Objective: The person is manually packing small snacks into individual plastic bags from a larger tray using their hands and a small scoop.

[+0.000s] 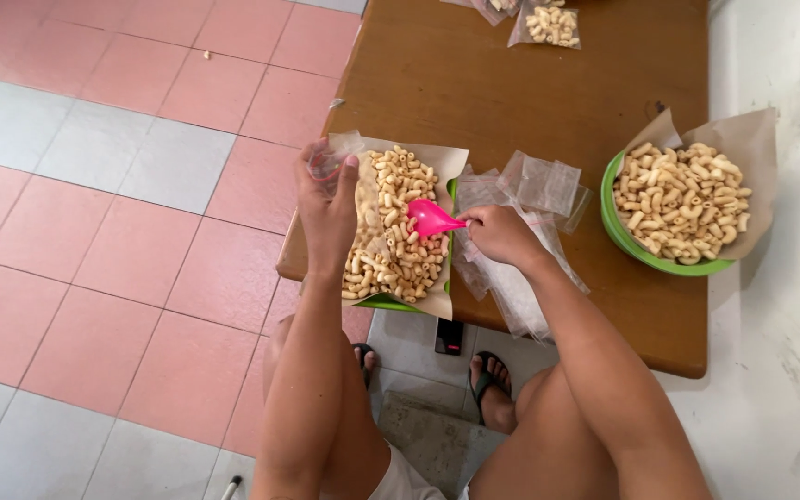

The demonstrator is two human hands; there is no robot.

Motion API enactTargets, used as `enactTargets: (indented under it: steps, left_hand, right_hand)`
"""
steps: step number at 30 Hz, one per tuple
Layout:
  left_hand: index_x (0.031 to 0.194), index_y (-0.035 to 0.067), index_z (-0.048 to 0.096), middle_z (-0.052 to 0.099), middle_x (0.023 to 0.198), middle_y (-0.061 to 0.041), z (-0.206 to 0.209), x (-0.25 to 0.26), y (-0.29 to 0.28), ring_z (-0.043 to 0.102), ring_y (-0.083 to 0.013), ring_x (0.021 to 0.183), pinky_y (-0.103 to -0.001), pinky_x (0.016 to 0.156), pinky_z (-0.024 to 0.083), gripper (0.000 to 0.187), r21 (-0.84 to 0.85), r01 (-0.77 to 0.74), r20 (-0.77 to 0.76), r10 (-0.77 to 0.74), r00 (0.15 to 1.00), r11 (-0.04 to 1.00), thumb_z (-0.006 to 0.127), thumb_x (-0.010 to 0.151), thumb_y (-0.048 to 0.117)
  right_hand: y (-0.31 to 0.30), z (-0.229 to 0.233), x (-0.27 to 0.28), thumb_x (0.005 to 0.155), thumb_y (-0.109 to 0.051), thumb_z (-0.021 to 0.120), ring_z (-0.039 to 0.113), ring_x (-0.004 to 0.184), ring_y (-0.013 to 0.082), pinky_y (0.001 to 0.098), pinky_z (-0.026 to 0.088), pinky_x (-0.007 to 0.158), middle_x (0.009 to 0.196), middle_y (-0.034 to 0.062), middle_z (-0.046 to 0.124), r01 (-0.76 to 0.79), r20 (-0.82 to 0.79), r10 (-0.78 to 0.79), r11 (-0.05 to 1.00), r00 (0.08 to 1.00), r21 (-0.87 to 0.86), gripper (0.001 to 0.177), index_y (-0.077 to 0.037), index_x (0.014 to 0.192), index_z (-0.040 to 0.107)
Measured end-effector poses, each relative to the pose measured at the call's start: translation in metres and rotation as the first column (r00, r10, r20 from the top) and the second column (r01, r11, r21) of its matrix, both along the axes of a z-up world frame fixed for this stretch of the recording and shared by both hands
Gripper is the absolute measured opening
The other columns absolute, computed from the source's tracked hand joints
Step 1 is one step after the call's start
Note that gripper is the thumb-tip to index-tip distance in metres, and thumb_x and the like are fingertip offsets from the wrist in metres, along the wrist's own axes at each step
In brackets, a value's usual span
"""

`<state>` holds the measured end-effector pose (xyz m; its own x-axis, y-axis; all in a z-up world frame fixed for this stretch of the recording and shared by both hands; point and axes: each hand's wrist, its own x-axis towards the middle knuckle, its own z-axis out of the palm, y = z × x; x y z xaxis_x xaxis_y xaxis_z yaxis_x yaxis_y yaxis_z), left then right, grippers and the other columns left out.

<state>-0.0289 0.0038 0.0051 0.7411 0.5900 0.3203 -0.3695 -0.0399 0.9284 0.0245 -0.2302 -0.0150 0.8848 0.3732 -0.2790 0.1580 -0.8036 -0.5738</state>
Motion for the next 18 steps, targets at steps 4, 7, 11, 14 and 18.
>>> enactTargets:
  steps: [4,7,11,14,18]
  left_hand:
    - [0.128,0.003,0.049,0.06,0.107,-0.015,-0.001,-0.006,0.001,0.064,-0.0199,0.092,-0.032,0.078,0.061,0.042,0.03,0.0,-0.072,0.002,0.997,1.0,0.07,0.095,0.018]
    - [0.128,0.005,0.051,0.062,0.107,-0.016,-0.01,-0.006,0.005,0.068,-0.022,0.09,-0.033,0.075,0.061,0.043,0.098,0.019,-0.148,-0.005,0.989,0.995,0.071,0.094,0.021]
    - [0.127,0.004,0.052,0.066,0.105,-0.019,-0.015,-0.009,0.008,0.071,-0.0288,0.086,-0.033,0.071,0.059,0.049,0.236,0.058,-0.262,0.005,0.965,0.97,0.075,0.089,0.024]
    - [0.127,0.005,0.052,0.066,0.105,-0.024,-0.013,-0.012,0.01,0.071,-0.0386,0.087,-0.039,0.072,0.059,0.052,0.348,0.063,-0.295,0.045,0.955,0.935,0.076,0.087,0.027]
    - [0.126,0.002,0.053,0.063,0.106,-0.023,-0.019,-0.017,0.012,0.07,-0.0399,0.088,-0.038,0.072,0.058,0.051,0.423,0.087,-0.278,0.037,0.96,0.902,0.078,0.087,0.025]
  right_hand:
    - [0.004,0.009,0.0,0.084,-0.017,0.05,0.07,0.091,0.032,0.044,0.053,0.084,0.081,0.0098,0.075,0.022,-0.014,-0.022,0.999,1.0,0.036,0.036,-0.014,0.109,0.075]
    - [0.002,0.01,0.005,0.083,-0.018,0.05,0.07,0.091,0.0295,0.0422,0.053,0.085,0.08,0.0061,0.076,0.038,-0.014,-0.038,0.999,0.999,0.031,0.036,-0.018,0.11,0.075]
    - [-0.004,-0.005,0.014,0.083,-0.019,0.05,0.071,0.091,0.0262,0.0396,0.053,0.084,0.081,0.0013,0.076,0.043,-0.018,-0.044,0.999,0.999,-0.004,0.037,-0.023,0.111,0.075]
    - [-0.001,0.008,0.009,0.083,-0.019,0.051,0.07,0.095,0.0271,0.0402,0.053,0.087,0.085,0.0029,0.077,0.033,-0.043,-0.033,0.999,0.999,-0.02,0.037,-0.02,0.112,0.075]
    - [-0.004,0.017,0.01,0.083,-0.017,0.05,0.07,0.096,0.0288,0.0414,0.052,0.087,0.086,0.0043,0.077,0.041,-0.049,-0.041,0.999,0.998,-0.002,0.038,-0.02,0.112,0.075]
